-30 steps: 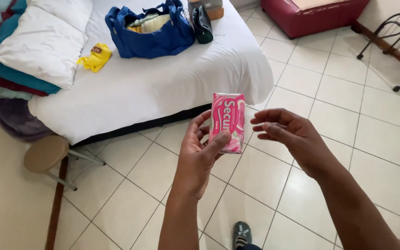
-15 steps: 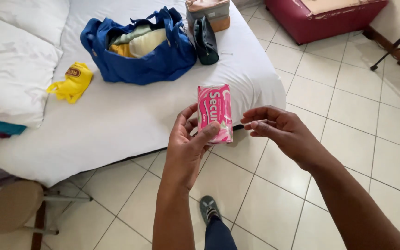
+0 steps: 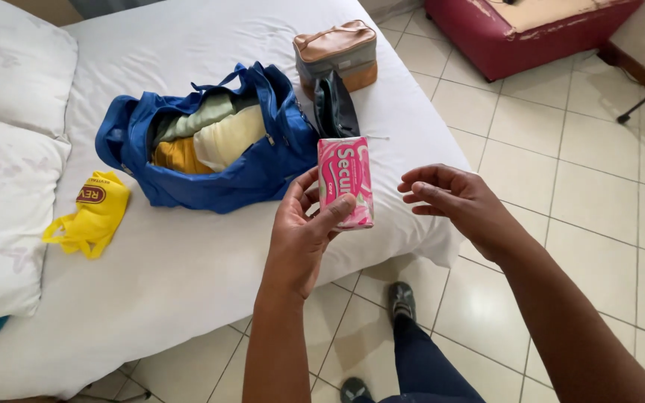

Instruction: Retrieve toiletry items from a bathroom cabinet and pack them into a toiletry bag inside a duffel bag on a bed.

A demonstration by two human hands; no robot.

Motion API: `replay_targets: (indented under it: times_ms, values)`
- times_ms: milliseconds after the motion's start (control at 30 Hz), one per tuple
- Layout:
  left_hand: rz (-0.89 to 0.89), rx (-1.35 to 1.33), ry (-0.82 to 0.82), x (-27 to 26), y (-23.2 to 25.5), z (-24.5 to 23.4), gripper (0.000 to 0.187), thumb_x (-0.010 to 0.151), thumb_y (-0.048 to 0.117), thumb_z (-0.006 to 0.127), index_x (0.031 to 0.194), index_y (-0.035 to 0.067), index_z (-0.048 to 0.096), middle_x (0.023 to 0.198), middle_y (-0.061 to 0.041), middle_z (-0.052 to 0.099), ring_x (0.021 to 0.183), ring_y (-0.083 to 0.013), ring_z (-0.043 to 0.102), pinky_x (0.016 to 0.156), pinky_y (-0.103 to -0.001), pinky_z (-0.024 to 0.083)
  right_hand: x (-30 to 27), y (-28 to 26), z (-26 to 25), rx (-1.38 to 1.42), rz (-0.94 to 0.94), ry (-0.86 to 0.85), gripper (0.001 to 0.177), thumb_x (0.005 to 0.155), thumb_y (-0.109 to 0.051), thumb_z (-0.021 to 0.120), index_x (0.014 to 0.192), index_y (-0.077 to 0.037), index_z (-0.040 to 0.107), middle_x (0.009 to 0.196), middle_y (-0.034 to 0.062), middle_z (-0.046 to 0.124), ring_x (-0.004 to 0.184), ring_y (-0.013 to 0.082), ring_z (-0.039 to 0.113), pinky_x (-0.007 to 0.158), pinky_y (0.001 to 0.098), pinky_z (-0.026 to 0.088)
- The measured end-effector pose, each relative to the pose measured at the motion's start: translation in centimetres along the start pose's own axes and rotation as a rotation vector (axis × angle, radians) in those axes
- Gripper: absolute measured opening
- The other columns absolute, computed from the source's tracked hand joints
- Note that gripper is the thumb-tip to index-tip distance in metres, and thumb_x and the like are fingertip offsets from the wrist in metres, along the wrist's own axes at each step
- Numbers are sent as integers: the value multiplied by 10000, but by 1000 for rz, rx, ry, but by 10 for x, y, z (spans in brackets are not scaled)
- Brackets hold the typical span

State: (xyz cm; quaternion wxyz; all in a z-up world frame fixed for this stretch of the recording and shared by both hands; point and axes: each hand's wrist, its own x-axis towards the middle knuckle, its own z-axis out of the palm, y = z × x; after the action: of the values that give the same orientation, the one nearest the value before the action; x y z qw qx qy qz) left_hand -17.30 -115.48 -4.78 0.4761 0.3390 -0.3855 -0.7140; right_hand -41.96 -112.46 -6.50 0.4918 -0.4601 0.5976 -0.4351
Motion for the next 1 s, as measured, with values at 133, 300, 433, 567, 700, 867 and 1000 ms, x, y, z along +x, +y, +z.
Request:
replay_targets:
  times_ms: [133,300,433,567,700,867,1000]
  values:
    - [-21,59,129,70,-2,-16,756,786,162,807,1451,25,476,1234,-117,616,1050,-195,705,906,-357,610,118,23,-2,-14,75,-30,351,971,-302,619,1207,-56,700,1147,82,743,1072,178,716,935,345,591]
    - [-21,-13,278,178,-28,-23,736,795,146,797,1440,19,467,1238,-113,617,1070,-189,691,914,-362,604,286,65,-9,-74,171,-111,406,934,-391,681,1170,-62,704,1081,50,749,976,146,689,815,323,567]
    - [-37,3,354,260,-52,-16,720,799,146,809,1430,0,493,1236,-126,614,1071,-184,684,910,-359,607,397,91,1,-256,211,-129,480,923,-467,714,1106,-24,737,994,99,745,867,195,674,734,352,562]
    - [-39,-71,439,306,-87,-20,723,789,154,831,1412,-10,500,1251,-126,610,1086,-193,668,907,-366,611,476,152,28,-591,266,-68,528,843,-537,776,1050,-52,752,1007,131,761,898,272,719,790,406,556]
    - [-99,-43,528,332,-106,-30,725,777,166,835,1407,26,504,1261,-114,610,1104,-199,660,898,-364,605,520,206,51,-760,-7,90,460,754,-438,859,896,-21,730,1100,214,646,1003,428,616,866,501,511]
    - [-158,-4,555,351,-122,-40,707,778,158,832,1396,24,516,1255,-99,613,1100,-200,657,886,-370,604,521,227,28,-759,30,121,352,802,-351,776,855,-8,716,1122,213,633,1024,420,620,909,500,510]
    - [-158,55,484,377,-135,-29,694,791,156,827,1402,25,524,1212,-110,631,1065,-193,648,861,-345,579,500,193,-27,-675,5,174,259,863,-252,672,876,4,708,1154,199,664,1011,405,648,914,481,516]
